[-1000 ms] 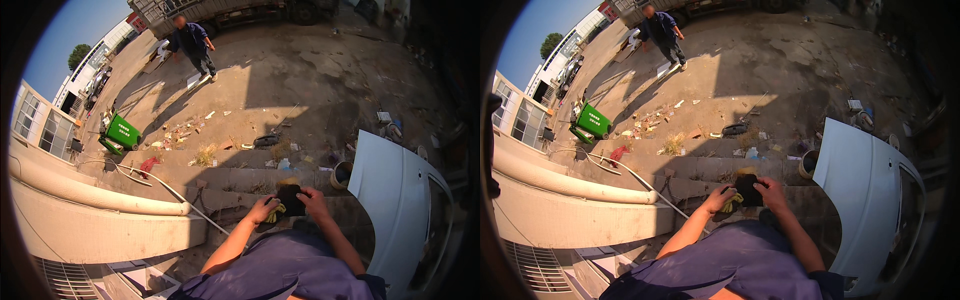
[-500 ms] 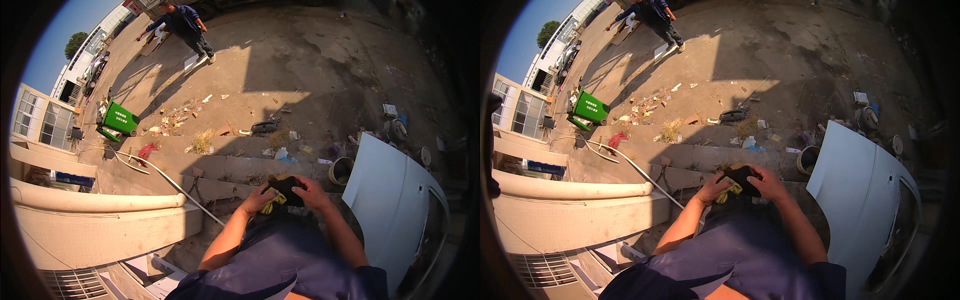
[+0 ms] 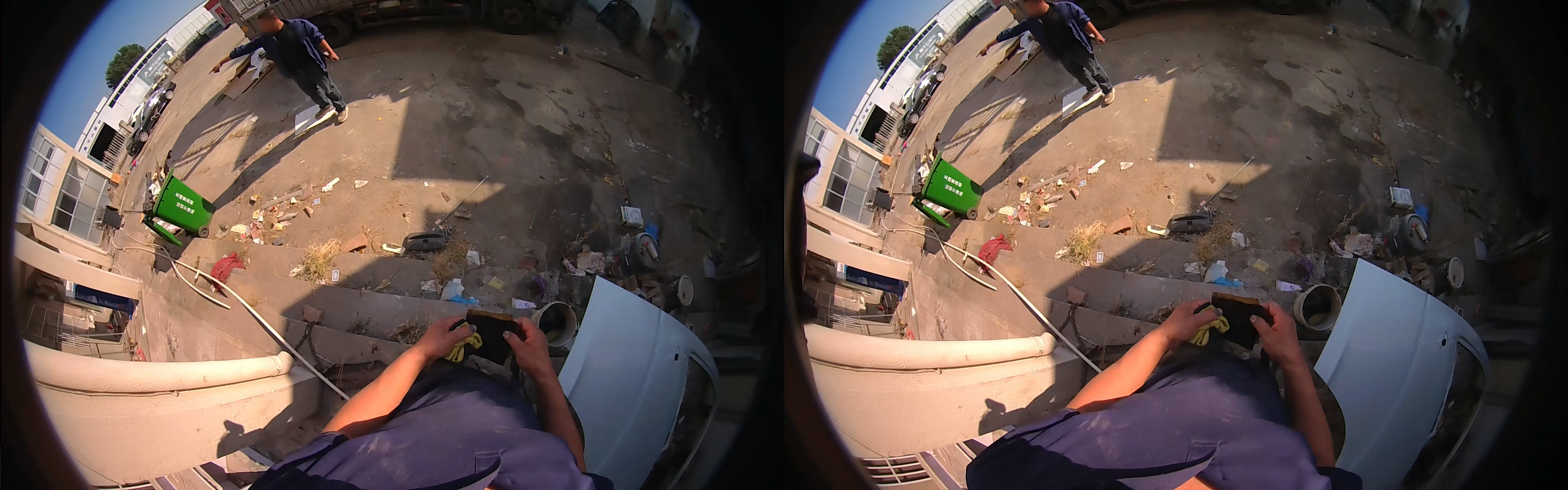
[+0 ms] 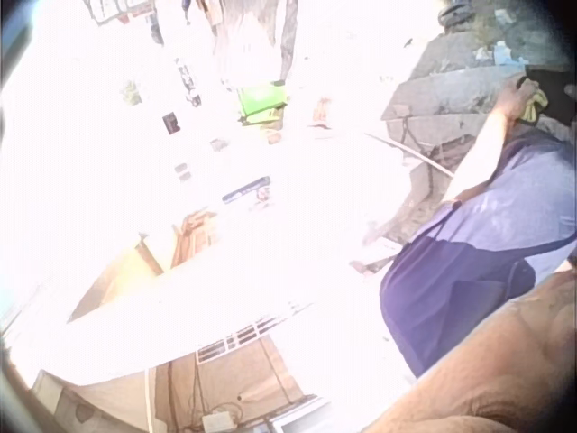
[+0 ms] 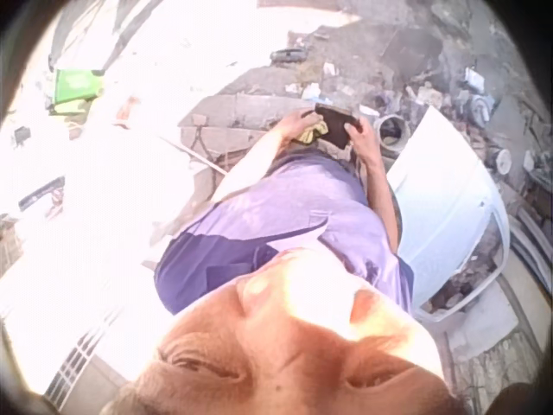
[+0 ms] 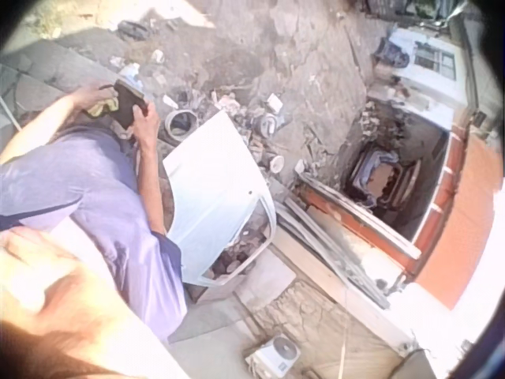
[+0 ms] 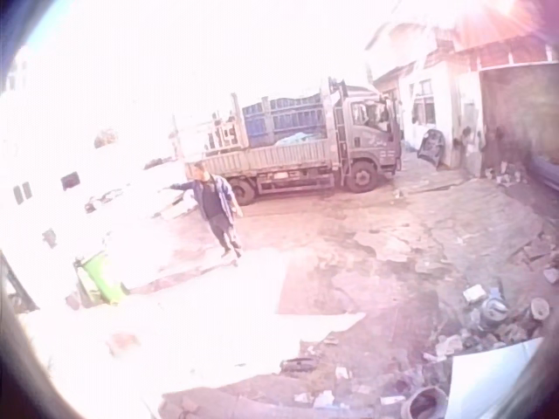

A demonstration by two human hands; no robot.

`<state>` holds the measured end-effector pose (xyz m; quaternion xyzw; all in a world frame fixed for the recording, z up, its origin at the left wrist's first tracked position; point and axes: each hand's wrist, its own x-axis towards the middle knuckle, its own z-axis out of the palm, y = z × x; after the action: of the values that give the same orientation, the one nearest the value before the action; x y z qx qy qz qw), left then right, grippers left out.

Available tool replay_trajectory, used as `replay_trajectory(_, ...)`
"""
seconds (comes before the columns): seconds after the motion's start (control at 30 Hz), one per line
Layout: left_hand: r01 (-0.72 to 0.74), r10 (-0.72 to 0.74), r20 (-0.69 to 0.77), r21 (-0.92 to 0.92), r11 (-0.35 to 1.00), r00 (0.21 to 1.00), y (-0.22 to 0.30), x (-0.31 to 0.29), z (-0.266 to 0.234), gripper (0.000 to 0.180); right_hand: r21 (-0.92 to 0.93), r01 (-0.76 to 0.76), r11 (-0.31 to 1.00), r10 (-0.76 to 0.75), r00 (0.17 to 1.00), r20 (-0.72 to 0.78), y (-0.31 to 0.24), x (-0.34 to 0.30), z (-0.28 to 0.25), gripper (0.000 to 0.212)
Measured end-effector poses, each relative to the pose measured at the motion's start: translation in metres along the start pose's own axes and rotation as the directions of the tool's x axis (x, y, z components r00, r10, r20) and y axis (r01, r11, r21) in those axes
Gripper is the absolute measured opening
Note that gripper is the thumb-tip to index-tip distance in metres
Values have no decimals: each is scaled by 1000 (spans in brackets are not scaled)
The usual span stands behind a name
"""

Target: The person sands a white car door with a sanding block, then wipes the surface with a yellow cloth. The person works on the door's edges and main panel, moving around the piece to reach different areas.

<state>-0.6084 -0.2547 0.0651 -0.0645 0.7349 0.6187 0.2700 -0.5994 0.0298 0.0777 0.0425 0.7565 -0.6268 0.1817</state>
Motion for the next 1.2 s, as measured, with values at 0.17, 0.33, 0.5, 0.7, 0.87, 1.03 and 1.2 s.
replay_trajectory(0.17,94,-83,165,-60,994,983,0,46,-8,42,60,-166,984,165,986,31,-4,16,-7,39)
replay_trajectory(0.33,0,-36,224,160,987,974,28,74,-4,39,81,-191,978,165,953,255,-1,40,-13,56)
replay_trajectory(0.5,96,-113,97,162,982,989,49,108,-28,39,79,-271,959,234,920,314,13,117,-22,44)
replay_trajectory(0.7,-102,107,-10,218,970,994,31,219,-27,40,96,-88,991,71,984,166,38,222,-72,34)
replay_trajectory(0.87,146,-205,-201,-274,951,958,-19,324,-26,34,395,-32,918,188,913,-362,122,252,-183,41)
replay_trajectory(1.03,182,-289,-204,-423,888,935,-4,390,-43,30,681,280,677,165,843,-512,136,210,-279,46)
replay_trajectory(1.2,428,-532,-86,-493,758,843,-119,479,-75,44,651,403,644,253,690,-678,166,203,-327,37)
